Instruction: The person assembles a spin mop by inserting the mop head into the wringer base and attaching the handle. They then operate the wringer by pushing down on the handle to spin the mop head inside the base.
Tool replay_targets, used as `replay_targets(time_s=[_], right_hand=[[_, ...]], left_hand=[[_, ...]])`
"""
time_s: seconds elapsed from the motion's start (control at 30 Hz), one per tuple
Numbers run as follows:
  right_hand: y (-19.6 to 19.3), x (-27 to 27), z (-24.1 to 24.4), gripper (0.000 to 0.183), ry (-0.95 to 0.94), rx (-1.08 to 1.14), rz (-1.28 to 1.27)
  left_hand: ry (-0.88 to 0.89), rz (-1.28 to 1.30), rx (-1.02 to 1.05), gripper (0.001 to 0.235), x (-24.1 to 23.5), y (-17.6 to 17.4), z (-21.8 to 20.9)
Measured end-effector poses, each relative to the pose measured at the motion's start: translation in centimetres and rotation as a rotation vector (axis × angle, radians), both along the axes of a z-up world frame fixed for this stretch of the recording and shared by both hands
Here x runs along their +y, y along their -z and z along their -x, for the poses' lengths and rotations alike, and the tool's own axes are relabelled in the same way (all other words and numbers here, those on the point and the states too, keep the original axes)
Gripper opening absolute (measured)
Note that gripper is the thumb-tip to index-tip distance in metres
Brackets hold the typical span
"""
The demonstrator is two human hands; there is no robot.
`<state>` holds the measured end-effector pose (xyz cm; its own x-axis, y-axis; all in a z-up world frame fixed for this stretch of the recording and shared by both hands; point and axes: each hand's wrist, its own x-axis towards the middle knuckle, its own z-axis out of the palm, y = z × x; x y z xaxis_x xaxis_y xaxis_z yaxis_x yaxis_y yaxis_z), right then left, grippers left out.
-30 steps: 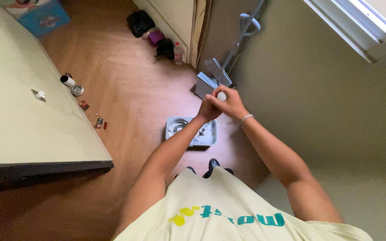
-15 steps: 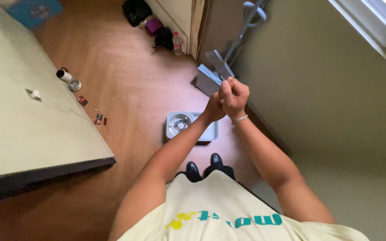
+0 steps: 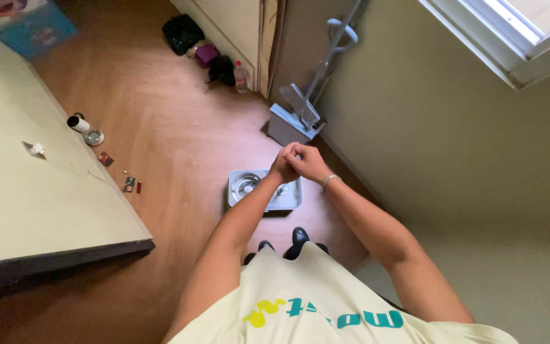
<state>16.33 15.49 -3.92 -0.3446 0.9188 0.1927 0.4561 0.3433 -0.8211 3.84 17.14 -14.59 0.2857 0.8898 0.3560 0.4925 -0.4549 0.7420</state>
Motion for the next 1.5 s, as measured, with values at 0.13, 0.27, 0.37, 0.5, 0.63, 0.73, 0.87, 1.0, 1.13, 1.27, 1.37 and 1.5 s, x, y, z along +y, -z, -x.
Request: replay_targets(time_s=[0.13, 0.27, 0.37, 0.5, 0.63, 0.73, 0.87, 1.0, 1.13, 1.27, 1.37, 1.5], right_hand=[[-12.5, 1.2, -1.4, 0.042, -0.282, -0.032, 0.308], [-23.5, 0.1, -3.0, 0.039, -0.388, 0.163, 0.095], [-22.4, -0.9, -1.0, 0.044, -0.213, 0.436, 0.013], [-15.4, -1.1, 1.4, 0.045, -0.08, 0.698, -0.043], [-8.9, 0.5, 1.5, 0.045, -0.039, 0.729, -0.13], [-3.5, 0.2, 1.1, 0.044, 0.034, 0.689, -0.152], [2.7, -1.0, 0.5, 0.04, 0.139, 0.468, -0.16], [3.7, -2.3, 0.6, 0.034, 0.091, 0.27, -0.05], [-3.6, -1.2, 0.4, 0.039, -0.101, 0.108, 0.184], [-17.1, 0.6, -1.3, 0.037, -0.377, 0.144, 0.103], [-22.8, 0.3, -1.6, 0.044, -0.316, 0.328, 0.111], [-18.1, -1.5, 2.5, 0.049, -0.09, 0.589, -0.119]], left_hand=[[0.155, -0.037, -0.309, 0.023, -0.3, -8.5, -0.3], [0.249, 0.018, -0.531, 0.019, -0.7, -17.8, -0.6], [0.189, 0.072, -0.486, 0.016, -1.5, -18.2, -0.8], [0.066, -0.045, -0.416, 0.014, -1.5, -11.7, -2.2], [0.041, -0.02, -0.433, 0.016, -0.3, -6.2, -2.1], [0.031, 0.01, -0.347, 0.04, -0.4, -1.8, -2.5], [0.028, 0.075, -0.172, 0.033, -1.7, 5.2, -2.2], [-0.028, 0.097, -0.063, 0.037, -2.7, 6.3, -1.5], [-0.037, 0.095, 0.023, 0.022, -1.5, 1.8, 0.1], [0.146, -0.06, -0.406, 0.022, -0.2, -10.9, 0.7], [0.215, -0.022, -0.499, 0.023, -0.3, -17.3, 1.0], [0.132, -0.04, -0.451, 0.012, -1.6, -14.1, -0.4]])
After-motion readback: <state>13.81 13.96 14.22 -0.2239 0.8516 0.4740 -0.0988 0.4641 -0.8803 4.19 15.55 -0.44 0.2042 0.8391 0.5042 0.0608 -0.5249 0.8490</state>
